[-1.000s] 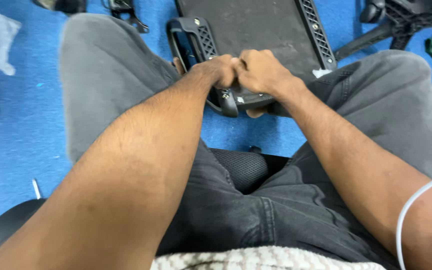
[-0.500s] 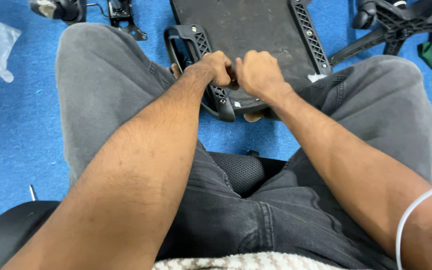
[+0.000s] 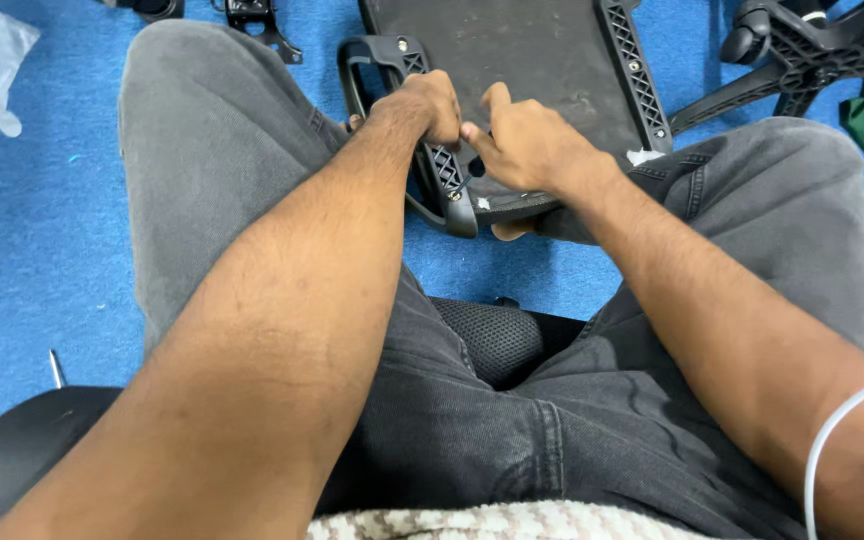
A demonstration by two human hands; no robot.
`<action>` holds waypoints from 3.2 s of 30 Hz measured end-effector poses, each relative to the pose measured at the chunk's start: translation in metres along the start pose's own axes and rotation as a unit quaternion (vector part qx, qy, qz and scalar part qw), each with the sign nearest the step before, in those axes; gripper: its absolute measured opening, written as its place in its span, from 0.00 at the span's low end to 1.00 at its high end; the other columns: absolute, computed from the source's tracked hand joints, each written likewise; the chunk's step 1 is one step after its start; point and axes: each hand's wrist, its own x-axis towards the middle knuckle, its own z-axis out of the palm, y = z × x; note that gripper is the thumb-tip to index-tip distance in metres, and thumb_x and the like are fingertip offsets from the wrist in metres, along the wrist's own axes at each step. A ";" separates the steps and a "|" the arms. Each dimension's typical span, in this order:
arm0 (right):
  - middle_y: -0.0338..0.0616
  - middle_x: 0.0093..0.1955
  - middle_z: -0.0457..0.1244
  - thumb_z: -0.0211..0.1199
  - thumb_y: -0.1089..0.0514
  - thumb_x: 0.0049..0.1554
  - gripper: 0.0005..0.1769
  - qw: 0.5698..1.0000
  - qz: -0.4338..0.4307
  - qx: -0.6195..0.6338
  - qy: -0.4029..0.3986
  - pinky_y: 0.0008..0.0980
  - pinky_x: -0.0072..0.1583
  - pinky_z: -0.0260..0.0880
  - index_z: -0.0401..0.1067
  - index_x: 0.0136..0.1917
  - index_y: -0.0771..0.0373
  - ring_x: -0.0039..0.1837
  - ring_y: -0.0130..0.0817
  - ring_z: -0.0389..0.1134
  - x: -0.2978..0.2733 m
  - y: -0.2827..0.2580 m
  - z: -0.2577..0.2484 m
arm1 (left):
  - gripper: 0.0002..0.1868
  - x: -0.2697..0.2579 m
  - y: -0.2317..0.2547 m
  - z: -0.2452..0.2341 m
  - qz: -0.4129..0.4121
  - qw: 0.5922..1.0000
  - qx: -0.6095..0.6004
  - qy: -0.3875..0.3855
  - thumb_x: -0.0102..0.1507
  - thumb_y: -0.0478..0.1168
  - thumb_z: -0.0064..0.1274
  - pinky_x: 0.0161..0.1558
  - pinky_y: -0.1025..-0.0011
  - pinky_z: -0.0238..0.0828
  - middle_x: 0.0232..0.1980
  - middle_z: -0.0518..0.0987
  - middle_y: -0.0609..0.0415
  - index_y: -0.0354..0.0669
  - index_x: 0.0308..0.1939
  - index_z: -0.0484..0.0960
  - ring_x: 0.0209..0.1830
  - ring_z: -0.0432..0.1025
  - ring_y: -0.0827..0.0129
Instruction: The person sits on the floor and uses a screwdriver to remove screws from the underside of an office chair seat. They detach a plastic frame from the seat base and continue unscrewing fasteners from the removed frame.
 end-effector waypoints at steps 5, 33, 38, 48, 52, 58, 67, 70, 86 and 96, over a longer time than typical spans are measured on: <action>0.68 0.46 0.68 0.52 0.43 0.67 0.27 0.989 0.117 -0.072 -0.050 0.56 0.56 0.71 0.76 0.48 0.71 0.53 0.65 0.71 0.007 -0.006 0.001 | 0.14 0.002 0.001 -0.002 -0.019 1.000 0.011 -0.008 0.62 0.36 0.56 0.46 0.58 0.81 0.52 0.83 0.41 0.37 0.50 0.84 0.48 0.81 0.60; 0.68 0.49 0.67 0.66 0.52 0.53 0.26 0.999 0.024 -0.043 -0.018 0.53 0.56 0.72 0.70 0.61 0.68 0.54 0.65 0.70 0.009 0.013 0.009 | 0.13 -0.001 -0.003 0.011 -0.057 0.997 -0.019 -0.049 0.65 0.37 0.51 0.43 0.63 0.82 0.46 0.84 0.44 0.38 0.52 0.82 0.43 0.80 0.67; 0.65 0.48 0.70 0.60 0.56 0.62 0.14 0.997 0.067 -0.037 0.001 0.50 0.59 0.73 0.76 0.55 0.68 0.54 0.61 0.72 0.001 0.005 0.005 | 0.13 0.002 -0.003 0.011 -0.051 0.997 -0.020 -0.051 0.65 0.36 0.51 0.44 0.64 0.82 0.46 0.85 0.44 0.37 0.51 0.84 0.45 0.82 0.66; 0.69 0.53 0.68 0.62 0.50 0.62 0.23 0.993 0.111 -0.011 -0.033 0.53 0.60 0.69 0.71 0.64 0.67 0.58 0.65 0.69 0.003 -0.005 0.000 | 0.15 0.021 -0.006 0.019 -0.027 0.998 0.008 -0.050 0.62 0.39 0.53 0.45 0.61 0.79 0.45 0.86 0.44 0.37 0.49 0.85 0.43 0.83 0.61; 0.68 0.56 0.68 0.57 0.58 0.60 0.22 0.997 0.083 0.003 0.009 0.53 0.64 0.68 0.73 0.67 0.61 0.60 0.66 0.69 0.001 -0.002 0.003 | 0.15 0.018 -0.007 0.019 -0.015 0.999 0.001 -0.040 0.61 0.37 0.52 0.42 0.62 0.80 0.43 0.86 0.43 0.36 0.48 0.86 0.40 0.83 0.61; 0.65 0.53 0.68 0.60 0.62 0.42 0.39 0.996 -0.079 0.033 0.002 0.50 0.60 0.70 0.67 0.69 0.65 0.58 0.62 0.69 0.005 0.023 0.006 | 0.14 0.005 -0.003 0.016 -0.026 0.998 -0.014 -0.062 0.62 0.38 0.52 0.39 0.62 0.79 0.42 0.86 0.46 0.35 0.48 0.85 0.36 0.82 0.65; 0.60 0.49 0.71 0.55 0.61 0.51 0.29 0.995 0.031 0.093 -0.029 0.44 0.60 0.73 0.73 0.66 0.62 0.54 0.54 0.74 0.002 0.021 0.007 | 0.15 -0.004 0.000 0.016 -0.040 0.996 -0.007 -0.077 0.64 0.39 0.50 0.45 0.64 0.81 0.47 0.85 0.47 0.38 0.53 0.82 0.43 0.81 0.67; 0.64 0.51 0.69 0.58 0.60 0.44 0.33 0.996 -0.053 0.065 -0.001 0.46 0.60 0.71 0.72 0.65 0.66 0.57 0.57 0.71 0.005 0.011 0.001 | 0.15 -0.005 -0.001 0.014 -0.035 0.997 0.002 -0.074 0.65 0.38 0.51 0.45 0.64 0.81 0.46 0.85 0.46 0.38 0.53 0.83 0.42 0.81 0.67; 0.63 0.57 0.67 0.67 0.52 0.51 0.33 0.999 0.027 -0.014 -0.032 0.49 0.62 0.68 0.67 0.65 0.71 0.62 0.59 0.68 0.005 0.018 0.004 | 0.14 -0.003 -0.001 0.021 -0.048 0.995 0.013 -0.086 0.66 0.44 0.52 0.44 0.66 0.80 0.44 0.86 0.51 0.40 0.50 0.84 0.40 0.81 0.69; 0.67 0.55 0.67 0.68 0.54 0.54 0.23 0.980 0.193 -0.045 -0.020 0.49 0.61 0.70 0.73 0.60 0.66 0.59 0.62 0.69 0.003 0.005 0.008 | 0.14 -0.007 0.001 0.021 -0.054 0.996 0.001 -0.078 0.65 0.43 0.52 0.44 0.66 0.81 0.45 0.86 0.49 0.40 0.50 0.85 0.41 0.80 0.69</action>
